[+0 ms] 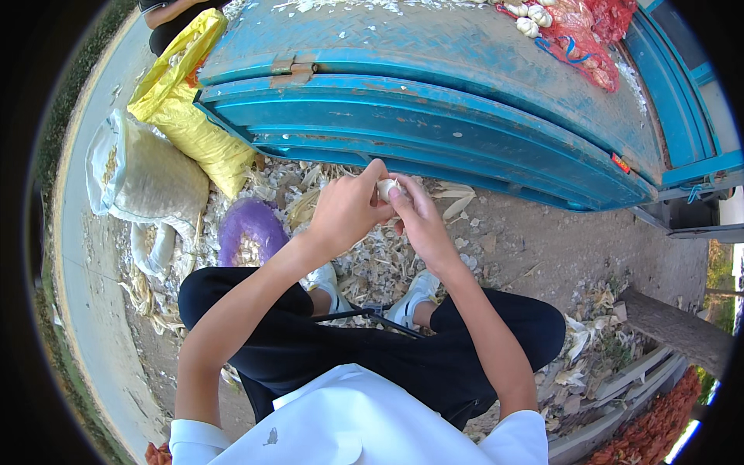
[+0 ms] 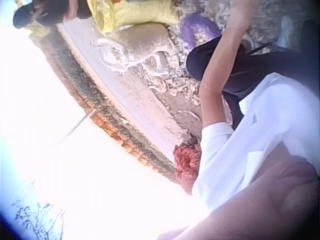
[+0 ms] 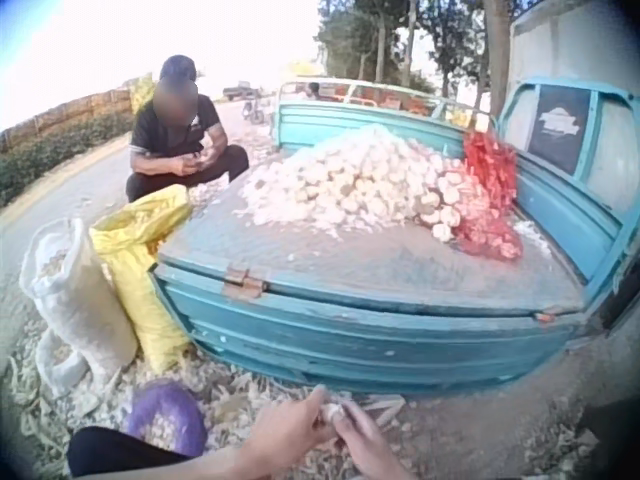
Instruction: The person sits cross-legged on the ground and peels garlic cloves by hand, removing the outer skins and placing the peeled cloves into a yellow sack. The person repeatedly picks up garlic from a blue truck bed, peels each clove, and deposits it into the sack.
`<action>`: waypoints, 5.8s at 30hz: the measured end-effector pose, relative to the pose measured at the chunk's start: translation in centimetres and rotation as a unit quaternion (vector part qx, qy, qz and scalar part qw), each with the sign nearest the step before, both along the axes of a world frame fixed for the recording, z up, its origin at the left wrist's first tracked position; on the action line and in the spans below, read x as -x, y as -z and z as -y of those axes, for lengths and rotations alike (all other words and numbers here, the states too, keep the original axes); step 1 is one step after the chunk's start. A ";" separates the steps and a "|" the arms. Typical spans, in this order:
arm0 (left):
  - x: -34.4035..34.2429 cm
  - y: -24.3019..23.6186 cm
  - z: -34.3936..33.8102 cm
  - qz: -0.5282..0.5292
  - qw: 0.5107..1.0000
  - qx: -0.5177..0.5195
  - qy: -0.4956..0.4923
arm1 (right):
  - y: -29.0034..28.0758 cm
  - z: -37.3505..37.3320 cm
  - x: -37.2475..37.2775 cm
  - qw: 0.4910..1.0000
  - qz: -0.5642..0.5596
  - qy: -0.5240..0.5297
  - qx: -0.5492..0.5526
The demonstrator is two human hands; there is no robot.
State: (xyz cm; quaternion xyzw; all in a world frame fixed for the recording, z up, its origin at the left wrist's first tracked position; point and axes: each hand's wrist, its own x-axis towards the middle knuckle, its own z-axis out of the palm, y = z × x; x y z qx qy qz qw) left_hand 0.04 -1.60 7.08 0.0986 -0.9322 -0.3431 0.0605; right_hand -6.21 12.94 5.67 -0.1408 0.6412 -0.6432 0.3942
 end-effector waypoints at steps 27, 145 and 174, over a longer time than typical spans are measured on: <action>-0.9 1.7 -0.9 -0.066 0.995 0.037 0.060 | 0.9 0.1 -0.8 0.936 0.328 0.036 0.119; -0.9 -4.3 0.6 -0.053 0.982 -0.002 0.183 | -0.2 -0.2 -0.4 0.894 0.335 -0.126 0.271; -1.0 -3.7 1.1 -0.012 0.908 -0.418 0.026 | -0.4 -0.3 -0.1 0.887 0.349 -0.059 0.295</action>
